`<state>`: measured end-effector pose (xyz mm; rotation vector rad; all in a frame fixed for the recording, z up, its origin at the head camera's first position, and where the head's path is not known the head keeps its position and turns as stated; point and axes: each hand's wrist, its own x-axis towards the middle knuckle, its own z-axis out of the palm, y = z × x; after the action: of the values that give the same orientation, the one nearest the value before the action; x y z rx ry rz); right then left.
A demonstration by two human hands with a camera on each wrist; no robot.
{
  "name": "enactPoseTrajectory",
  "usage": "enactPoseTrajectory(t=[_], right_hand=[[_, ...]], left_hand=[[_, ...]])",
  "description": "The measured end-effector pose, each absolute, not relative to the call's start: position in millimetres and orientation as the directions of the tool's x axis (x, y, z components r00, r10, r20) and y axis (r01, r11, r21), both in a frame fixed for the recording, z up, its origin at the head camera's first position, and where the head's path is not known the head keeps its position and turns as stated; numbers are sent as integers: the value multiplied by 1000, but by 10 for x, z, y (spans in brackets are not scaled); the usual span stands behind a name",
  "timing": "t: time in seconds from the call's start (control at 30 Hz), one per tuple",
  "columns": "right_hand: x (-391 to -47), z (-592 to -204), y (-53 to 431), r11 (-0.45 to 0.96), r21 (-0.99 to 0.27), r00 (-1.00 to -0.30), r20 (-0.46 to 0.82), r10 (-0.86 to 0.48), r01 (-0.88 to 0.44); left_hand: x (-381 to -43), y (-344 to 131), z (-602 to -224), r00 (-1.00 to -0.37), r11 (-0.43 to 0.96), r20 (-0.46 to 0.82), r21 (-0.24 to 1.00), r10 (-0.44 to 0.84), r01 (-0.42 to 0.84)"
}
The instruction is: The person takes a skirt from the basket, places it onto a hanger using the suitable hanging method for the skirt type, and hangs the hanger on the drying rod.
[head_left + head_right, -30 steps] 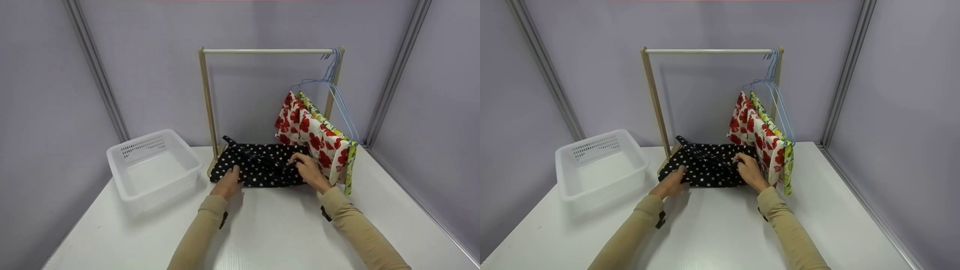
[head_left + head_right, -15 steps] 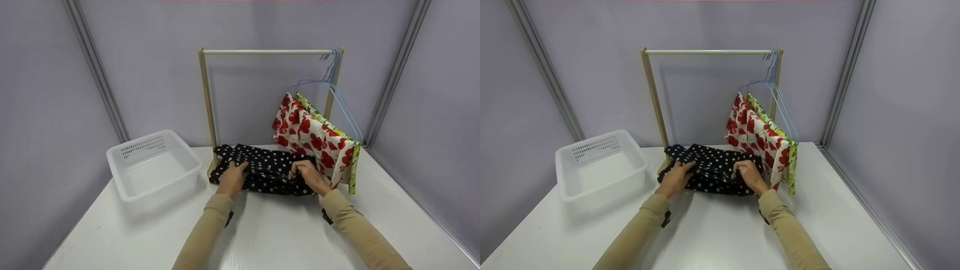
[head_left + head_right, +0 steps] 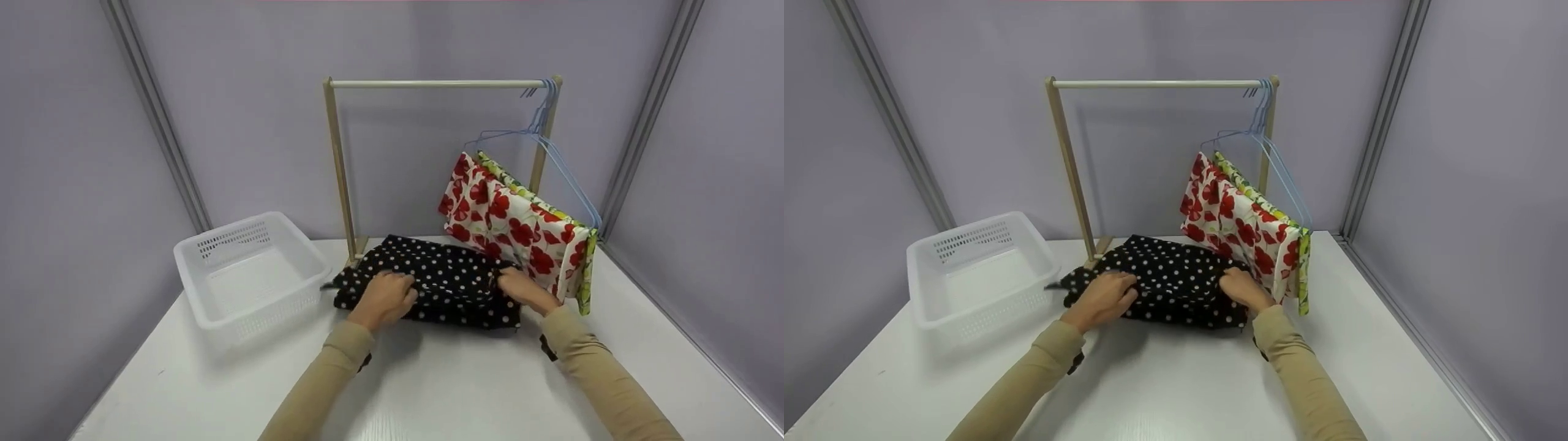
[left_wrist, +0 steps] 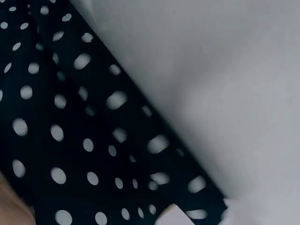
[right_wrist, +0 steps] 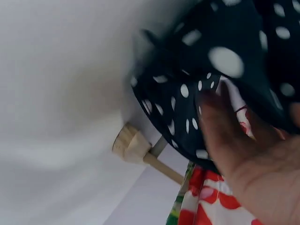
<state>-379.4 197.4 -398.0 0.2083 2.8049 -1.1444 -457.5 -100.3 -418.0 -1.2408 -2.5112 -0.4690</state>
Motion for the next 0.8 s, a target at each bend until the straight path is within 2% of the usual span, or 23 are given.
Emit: enactPoseTrajectory(t=[0.13,0.33,0.6,0.8], right_hand=[[-3722,-4011,2004,688,-663,-938,-337,76,294],[-3673,-4062,1971,672,-675,-919,-393,24,306],[-3681,-4122,2025,761,-619,-948,-316,-15,195],[-3720,-4226,2078,839,-543,-996,-86,-17,33]], left_hand=[[-4526,-1063,-4259,-622,516,236,384,747,766],[-4515,-1132,-4344,-656,587,25,423,754,690],[-4431,-1124,-4398,-691,654,-52,382,721,653],[-4331,-1125,-4484,-761,757,-170,368,626,541]])
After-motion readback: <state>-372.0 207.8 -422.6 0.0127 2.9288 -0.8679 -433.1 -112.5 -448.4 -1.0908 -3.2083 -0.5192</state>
